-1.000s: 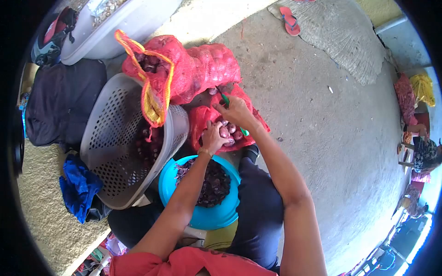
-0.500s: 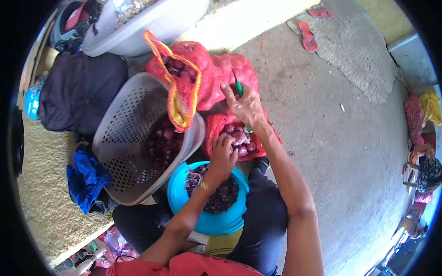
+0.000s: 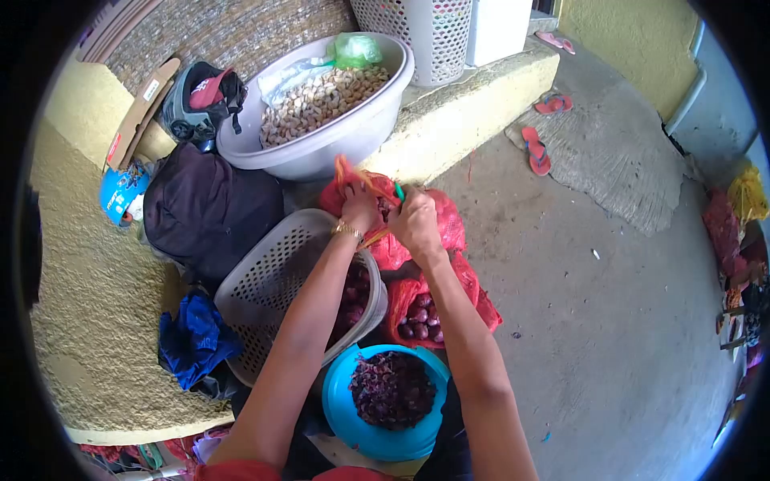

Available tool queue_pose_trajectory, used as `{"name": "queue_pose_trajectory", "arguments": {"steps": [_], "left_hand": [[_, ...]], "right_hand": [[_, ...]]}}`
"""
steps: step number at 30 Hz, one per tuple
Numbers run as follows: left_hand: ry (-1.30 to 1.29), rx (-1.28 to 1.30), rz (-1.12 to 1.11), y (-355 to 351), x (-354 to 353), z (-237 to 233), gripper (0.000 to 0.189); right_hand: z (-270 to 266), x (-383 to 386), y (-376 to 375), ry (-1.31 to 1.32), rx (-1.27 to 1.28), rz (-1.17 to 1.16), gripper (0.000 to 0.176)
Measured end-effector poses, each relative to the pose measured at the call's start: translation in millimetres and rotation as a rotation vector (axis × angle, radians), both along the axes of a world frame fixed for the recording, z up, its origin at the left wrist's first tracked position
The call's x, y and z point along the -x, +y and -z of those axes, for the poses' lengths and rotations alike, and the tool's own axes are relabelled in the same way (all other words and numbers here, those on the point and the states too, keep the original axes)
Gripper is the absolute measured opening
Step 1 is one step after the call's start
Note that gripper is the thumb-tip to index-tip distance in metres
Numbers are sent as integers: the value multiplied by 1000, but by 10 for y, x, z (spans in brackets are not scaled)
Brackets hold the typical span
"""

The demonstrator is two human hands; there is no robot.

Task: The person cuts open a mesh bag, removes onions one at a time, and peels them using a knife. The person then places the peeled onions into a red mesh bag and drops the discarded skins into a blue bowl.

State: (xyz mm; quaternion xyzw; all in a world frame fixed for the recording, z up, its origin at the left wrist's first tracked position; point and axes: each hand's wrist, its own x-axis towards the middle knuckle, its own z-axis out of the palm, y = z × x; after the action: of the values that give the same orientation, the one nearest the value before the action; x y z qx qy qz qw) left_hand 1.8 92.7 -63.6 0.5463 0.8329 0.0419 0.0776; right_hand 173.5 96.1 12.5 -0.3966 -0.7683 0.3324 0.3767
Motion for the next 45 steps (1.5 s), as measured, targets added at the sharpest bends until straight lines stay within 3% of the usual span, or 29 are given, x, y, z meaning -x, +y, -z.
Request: {"name": "queue_pose_trajectory", "arguments": {"steps": [1,2,4,5,7,8,11,13,15,16,17,19,20,23,25,27,28,31,32,33,35,36,39,41,43,45], "left_hand": [[209,82,31,123,90,239,57],[207,84,31,107,21,36,57],[-87,199,-197,-31,-217,-549,66],[-93,207,-199,243,-63,-98,66],[279,43,-74,158,23,58,42],[259,149,22,185,17,127,42],[136,268,-115,256,-10,64,54],[152,231,-68,178,-4,-48,55],[175,404,23,148,33,-184,62],[197,329,-39,147,82,-28,72],[202,327,-38,170,150,105,72],[275,250,15,135,154,126,50],[255,213,26,121,139,146,48],[247,402,130,114,-122,-316,60],[274,363,137,199,-16,11,52],[180,297,-15,257,-32,202,48],[166,335,-116,481,183,762,44],[193,323,-37,227,-93,109,39],[52,224,-84,93,-163,-121,37],[50,226,-95,57,-105,-68,37],[-28,159,121,49,54,29,40],[54,28,201,9,110,158,36],[-40,-362,313,-72,126,116,40],[-299,-256,201,-177,0,-337,44],[-336,-279,187,-178,39,-564,49],[-607,-109,175,-263,80,-803,48]], "right_hand": [[-10,3,7,1,-1,1,25],[-19,3,-4,25,-34,-6,28],[-12,-17,-39,39,-20,-25,32],[15,-11,-39,33,-13,-26,32],[69,-2,3,28,-36,-36,34],[144,5,21,43,-68,-43,39],[226,14,34,100,-138,-51,40],[246,-15,34,60,-155,-32,39],[287,-36,38,58,-103,-57,37],[349,-33,34,63,-103,-54,37],[410,-28,37,66,-106,-10,35],[376,-40,28,72,-109,37,33],[358,-61,42,69,-92,0,31],[256,-132,8,44,-59,-46,31],[214,-144,-11,23,-42,-58,31],[198,-152,-29,26,-37,-70,30],[213,-140,-33,26,-36,-72,30],[302,-125,-30,8,-68,-57,29],[320,-119,-43,-8,-68,-59,29],[317,-95,-36,-20,-75,-62,29],[297,-95,-33,-44,-43,-78,28],[282,-88,3,-68,-19,-83,27],[333,-51,80,-53,-84,-76,25],[322,-33,94,-19,-110,-78,25],[282,22,122,11,-121,-76,26],[232,27,104,32,-35,-40,31]]}}
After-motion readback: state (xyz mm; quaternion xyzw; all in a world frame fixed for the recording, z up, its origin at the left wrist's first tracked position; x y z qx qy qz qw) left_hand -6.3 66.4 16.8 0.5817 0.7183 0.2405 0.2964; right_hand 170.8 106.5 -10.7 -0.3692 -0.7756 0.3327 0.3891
